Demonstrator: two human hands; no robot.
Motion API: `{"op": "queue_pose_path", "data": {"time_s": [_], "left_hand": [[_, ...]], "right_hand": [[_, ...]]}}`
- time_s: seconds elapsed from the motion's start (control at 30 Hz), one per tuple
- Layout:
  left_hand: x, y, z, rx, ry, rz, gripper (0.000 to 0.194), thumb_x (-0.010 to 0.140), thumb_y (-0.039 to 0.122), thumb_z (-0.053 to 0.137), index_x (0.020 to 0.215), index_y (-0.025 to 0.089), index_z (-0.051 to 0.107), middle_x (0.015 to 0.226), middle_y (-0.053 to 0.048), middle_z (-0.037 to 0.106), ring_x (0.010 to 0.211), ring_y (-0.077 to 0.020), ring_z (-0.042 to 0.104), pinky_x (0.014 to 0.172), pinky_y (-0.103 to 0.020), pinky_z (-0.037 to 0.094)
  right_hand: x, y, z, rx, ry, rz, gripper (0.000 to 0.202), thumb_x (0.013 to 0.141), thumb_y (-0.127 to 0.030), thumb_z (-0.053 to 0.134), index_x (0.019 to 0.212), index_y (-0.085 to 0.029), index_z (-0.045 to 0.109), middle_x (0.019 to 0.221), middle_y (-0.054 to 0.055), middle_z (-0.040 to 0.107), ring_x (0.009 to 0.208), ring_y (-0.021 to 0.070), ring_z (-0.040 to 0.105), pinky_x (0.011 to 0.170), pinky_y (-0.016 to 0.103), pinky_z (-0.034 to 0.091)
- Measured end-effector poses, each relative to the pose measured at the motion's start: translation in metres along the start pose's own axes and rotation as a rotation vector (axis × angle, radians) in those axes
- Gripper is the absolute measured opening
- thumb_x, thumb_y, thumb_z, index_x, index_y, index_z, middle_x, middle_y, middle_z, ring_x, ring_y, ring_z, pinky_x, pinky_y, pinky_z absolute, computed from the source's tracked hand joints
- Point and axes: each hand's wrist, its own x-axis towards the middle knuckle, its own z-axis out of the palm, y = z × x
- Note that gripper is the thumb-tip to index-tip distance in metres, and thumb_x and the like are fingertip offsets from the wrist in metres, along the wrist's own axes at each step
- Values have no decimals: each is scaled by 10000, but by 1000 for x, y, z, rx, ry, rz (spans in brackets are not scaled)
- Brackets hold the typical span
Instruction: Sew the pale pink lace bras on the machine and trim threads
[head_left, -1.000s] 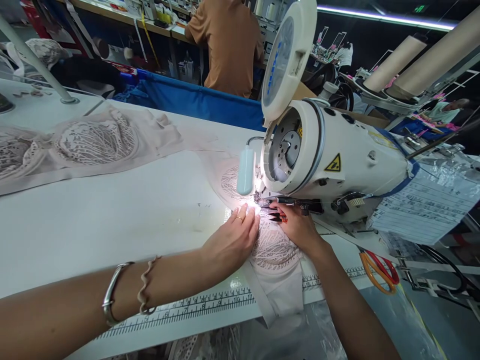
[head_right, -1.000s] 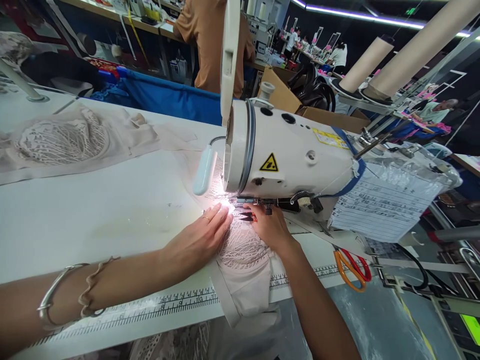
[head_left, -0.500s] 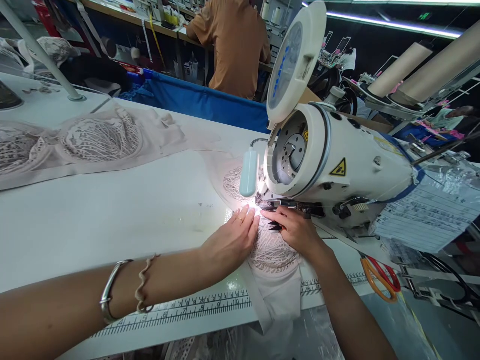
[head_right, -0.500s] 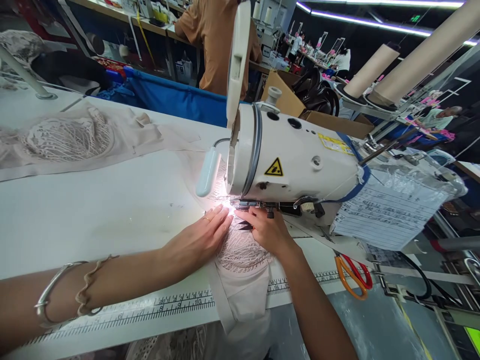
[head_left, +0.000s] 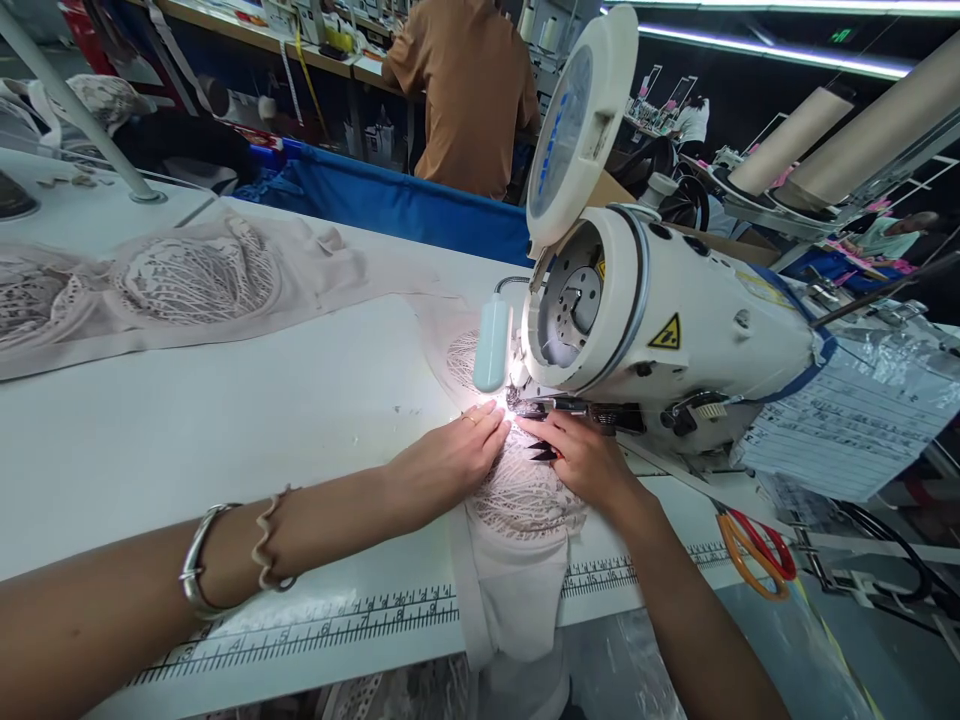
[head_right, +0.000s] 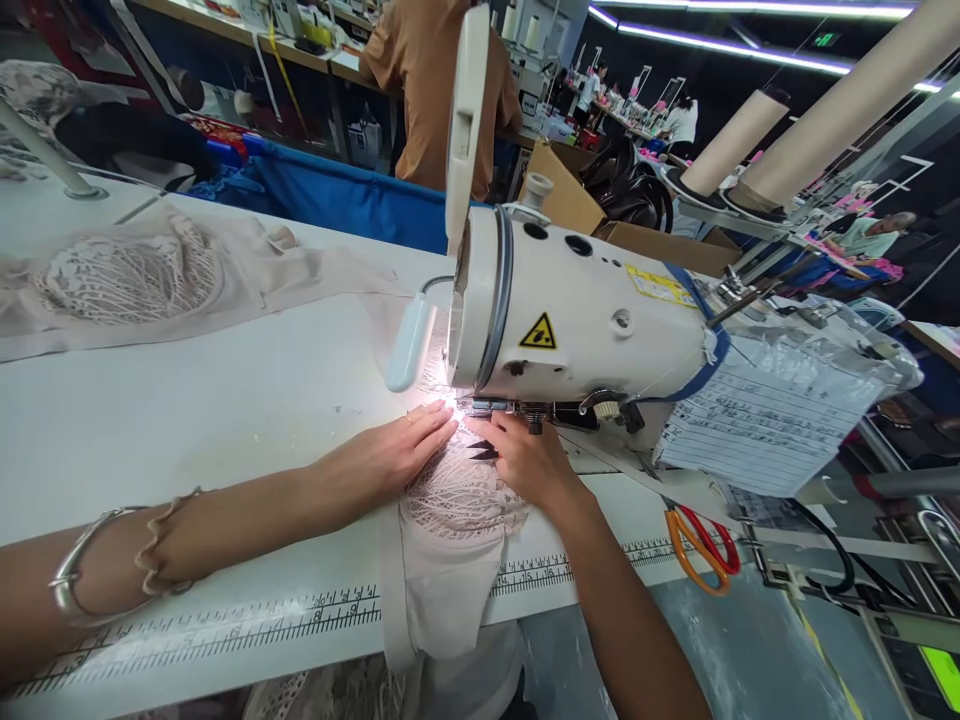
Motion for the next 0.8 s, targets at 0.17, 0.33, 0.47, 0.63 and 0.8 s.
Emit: {"op": "queue_pose_path", "data": {"time_s": [0.17, 0.33, 0.47, 0.63, 0.8], "left_hand": [[6, -8, -11, 31, 2, 40, 399, 964, -6, 312, 1274, -3, 563, 1288, -232, 651, 1215, -266, 629, 962, -388, 567], [8, -21, -17, -51, -28, 58, 359, 992, 28, 333, 1207, 72, 616, 1226, -181, 689, 1109, -219, 666, 940, -362, 564], [12, -35, -26, -110, -81, 71, 345, 995, 37, 356, 1209, 97, 619, 1245, -159, 679, 1082, -202, 662, 882, -302, 548], [19, -34, -31, -21, -64, 55, 406, 943, -47, 306, 1066, 111, 659, 1127, -130, 707, 974, -210, 660, 860, -348, 516], [13, 6, -17, -179, 81, -93, 308, 1002, 48, 336, 1098, 81, 627, 1081, -156, 678, 987, -225, 627, 821, -364, 535]], "right_hand": [[0, 2, 3, -4, 27, -36, 647, 710, 59, 456, 1216, -265, 698, 837, 7, 681, 777, 183, 614, 714, 273, 475], [-1, 2, 6, 5, 30, -13, 642, 720, 62, 457, 1216, -276, 684, 899, 12, 708, 837, 187, 640, 757, 277, 489], [-2, 1, 5, 23, 30, -11, 625, 740, 56, 450, 1220, -269, 685, 903, 18, 713, 830, 188, 638, 755, 278, 488], [-1, -1, 4, 72, 14, 10, 613, 763, 42, 428, 1245, -240, 682, 933, 29, 705, 837, 185, 634, 761, 278, 495], [0, -1, 3, 154, -30, 15, 652, 707, 53, 428, 1230, -237, 687, 924, 34, 685, 838, 177, 636, 743, 254, 508]]}}
